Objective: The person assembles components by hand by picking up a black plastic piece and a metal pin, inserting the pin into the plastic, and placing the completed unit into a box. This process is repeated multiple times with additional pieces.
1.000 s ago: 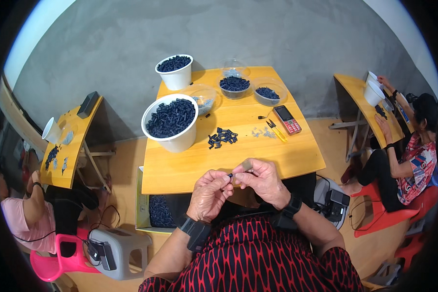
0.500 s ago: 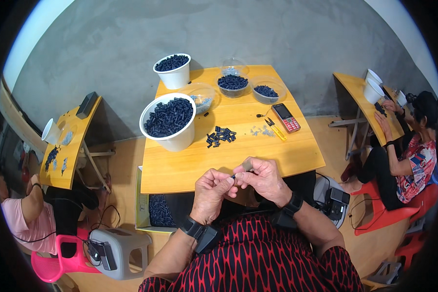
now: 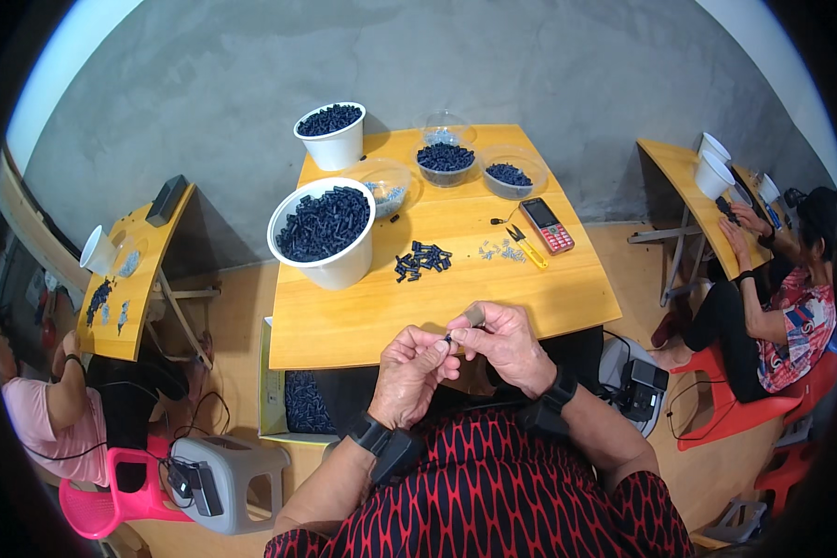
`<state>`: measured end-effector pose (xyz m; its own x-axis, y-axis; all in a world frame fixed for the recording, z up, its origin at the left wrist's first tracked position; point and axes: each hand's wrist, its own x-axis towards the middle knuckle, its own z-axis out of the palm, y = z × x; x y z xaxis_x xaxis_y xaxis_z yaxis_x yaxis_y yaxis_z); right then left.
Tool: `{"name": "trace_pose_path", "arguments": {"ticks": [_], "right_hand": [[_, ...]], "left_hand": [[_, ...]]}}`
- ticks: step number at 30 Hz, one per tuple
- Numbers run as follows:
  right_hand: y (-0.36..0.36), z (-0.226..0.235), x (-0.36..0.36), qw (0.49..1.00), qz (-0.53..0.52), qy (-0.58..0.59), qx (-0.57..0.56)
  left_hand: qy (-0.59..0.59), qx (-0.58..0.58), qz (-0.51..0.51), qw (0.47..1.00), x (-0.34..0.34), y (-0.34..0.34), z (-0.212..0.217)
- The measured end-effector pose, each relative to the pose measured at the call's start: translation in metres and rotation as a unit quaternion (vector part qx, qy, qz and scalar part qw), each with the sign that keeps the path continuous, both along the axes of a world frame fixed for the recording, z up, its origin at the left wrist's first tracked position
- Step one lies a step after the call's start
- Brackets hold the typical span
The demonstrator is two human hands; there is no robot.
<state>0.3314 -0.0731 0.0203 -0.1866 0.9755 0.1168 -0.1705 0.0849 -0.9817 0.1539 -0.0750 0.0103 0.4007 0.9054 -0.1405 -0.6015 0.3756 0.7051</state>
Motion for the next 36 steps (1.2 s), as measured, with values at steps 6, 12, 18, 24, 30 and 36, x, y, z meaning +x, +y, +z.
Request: {"name": "trace_pose_path", "arguments": {"ticks": [6,12,18,24,30,36], "right_hand": [[0.001,0.009,0.004,0.996,0.031,-0.054,0.061],[-0.002,0.016,0.006,0.999,0.038,-0.003,0.003],[-0.003,0.010,0.002,0.998,0.013,-0.037,0.043],[-0.004,0.012,0.001,0.981,0.005,-0.135,0.138],[0.009,0.015,0.001,0.982,0.052,-0.139,0.119],[0.066,0.006,-0.010,0.941,-0.084,-0.278,0.174]], "left_hand": [[-0.031,-0.001,-0.019,0.999,0.000,0.000,-0.002],[-0.029,-0.001,-0.018,0.999,0.000,-0.001,-0.003],[-0.008,-0.010,-0.005,1.000,0.001,-0.001,-0.003],[0.020,0.010,-0.006,1.000,0.000,-0.001,-0.005],[0.041,0.023,0.038,0.998,-0.004,0.004,-0.011],[0.046,0.029,0.153,0.987,-0.021,0.021,0.000]]}}
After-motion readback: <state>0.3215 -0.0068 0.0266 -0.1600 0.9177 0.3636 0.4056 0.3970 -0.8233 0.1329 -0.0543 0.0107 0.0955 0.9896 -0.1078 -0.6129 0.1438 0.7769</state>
